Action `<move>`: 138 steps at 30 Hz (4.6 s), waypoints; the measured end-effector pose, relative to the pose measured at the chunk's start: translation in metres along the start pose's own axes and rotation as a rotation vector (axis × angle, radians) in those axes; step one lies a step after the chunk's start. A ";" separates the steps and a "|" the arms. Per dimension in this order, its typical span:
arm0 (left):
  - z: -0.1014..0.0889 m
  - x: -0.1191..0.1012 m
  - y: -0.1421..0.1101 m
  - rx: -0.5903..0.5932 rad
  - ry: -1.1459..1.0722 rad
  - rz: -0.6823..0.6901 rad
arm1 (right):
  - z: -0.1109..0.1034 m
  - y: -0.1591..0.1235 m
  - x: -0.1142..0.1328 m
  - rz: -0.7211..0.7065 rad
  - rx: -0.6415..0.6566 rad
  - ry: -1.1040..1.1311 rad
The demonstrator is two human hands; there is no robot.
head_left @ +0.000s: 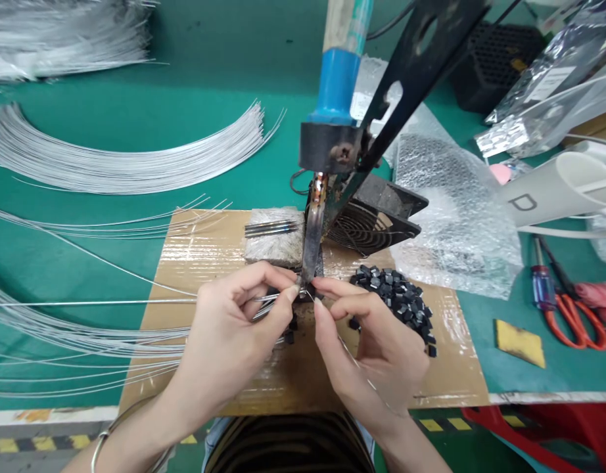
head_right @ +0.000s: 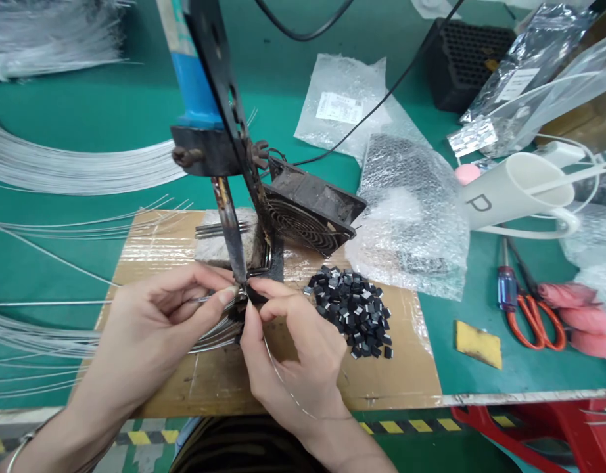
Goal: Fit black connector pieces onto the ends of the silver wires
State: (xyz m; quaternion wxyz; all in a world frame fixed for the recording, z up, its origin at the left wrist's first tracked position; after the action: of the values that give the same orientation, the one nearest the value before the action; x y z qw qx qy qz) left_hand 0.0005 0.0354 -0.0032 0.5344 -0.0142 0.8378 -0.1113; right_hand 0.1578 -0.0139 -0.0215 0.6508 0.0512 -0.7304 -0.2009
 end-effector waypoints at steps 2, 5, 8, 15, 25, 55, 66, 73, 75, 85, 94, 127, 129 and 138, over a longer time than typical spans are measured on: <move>0.001 0.000 0.000 0.005 -0.002 0.005 | 0.000 0.000 0.000 -0.016 0.000 -0.013; 0.000 -0.001 -0.001 0.006 -0.002 0.008 | 0.001 0.000 0.000 -0.014 0.004 -0.024; -0.001 -0.002 -0.002 0.008 0.003 0.017 | 0.000 -0.001 -0.001 -0.003 0.009 -0.022; 0.001 -0.002 -0.002 0.000 -0.019 0.045 | 0.000 0.000 0.000 -0.009 0.003 -0.011; 0.001 -0.002 -0.003 0.002 -0.005 0.031 | 0.000 0.000 0.000 -0.013 0.004 -0.031; 0.003 -0.004 -0.004 -0.024 0.054 0.076 | 0.001 0.000 -0.002 0.003 -0.016 -0.021; 0.002 -0.006 -0.005 -0.022 0.043 0.079 | 0.002 0.000 -0.001 -0.028 -0.018 -0.049; 0.002 -0.007 -0.005 -0.026 0.045 0.088 | 0.002 0.000 0.000 -0.038 -0.026 -0.044; 0.002 -0.006 -0.005 -0.027 0.043 0.092 | 0.002 0.000 0.000 -0.035 -0.022 -0.046; 0.003 -0.004 -0.004 -0.039 0.019 0.124 | 0.002 0.000 -0.001 -0.074 -0.029 -0.055; 0.002 -0.006 -0.004 -0.056 0.046 0.157 | 0.002 0.001 0.001 -0.095 -0.036 -0.077; 0.002 -0.001 -0.006 -0.033 0.136 0.149 | 0.001 -0.003 -0.005 -0.037 -0.020 -0.019; 0.001 0.002 -0.011 -0.063 0.242 0.191 | -0.004 -0.004 -0.008 -0.006 -0.067 -0.021; 0.006 0.025 -0.050 -0.437 0.813 0.612 | -0.068 -0.012 -0.031 0.053 -0.432 0.118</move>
State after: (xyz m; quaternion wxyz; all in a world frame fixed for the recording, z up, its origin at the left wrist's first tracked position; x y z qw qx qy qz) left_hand -0.0092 -0.0179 -0.0178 0.1607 0.1633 0.9461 0.2289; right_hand 0.2261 -0.0298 -0.0500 0.6932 -0.0971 -0.6322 -0.3321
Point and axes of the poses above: each hand's wrist, its own y-axis towards the middle knuckle, its own z-axis out of the palm, x = y × z, the point moved 3 cm from there along y, towards the middle knuckle, and after that the axes turned 10 degrees about y, right-handed, at the moved point
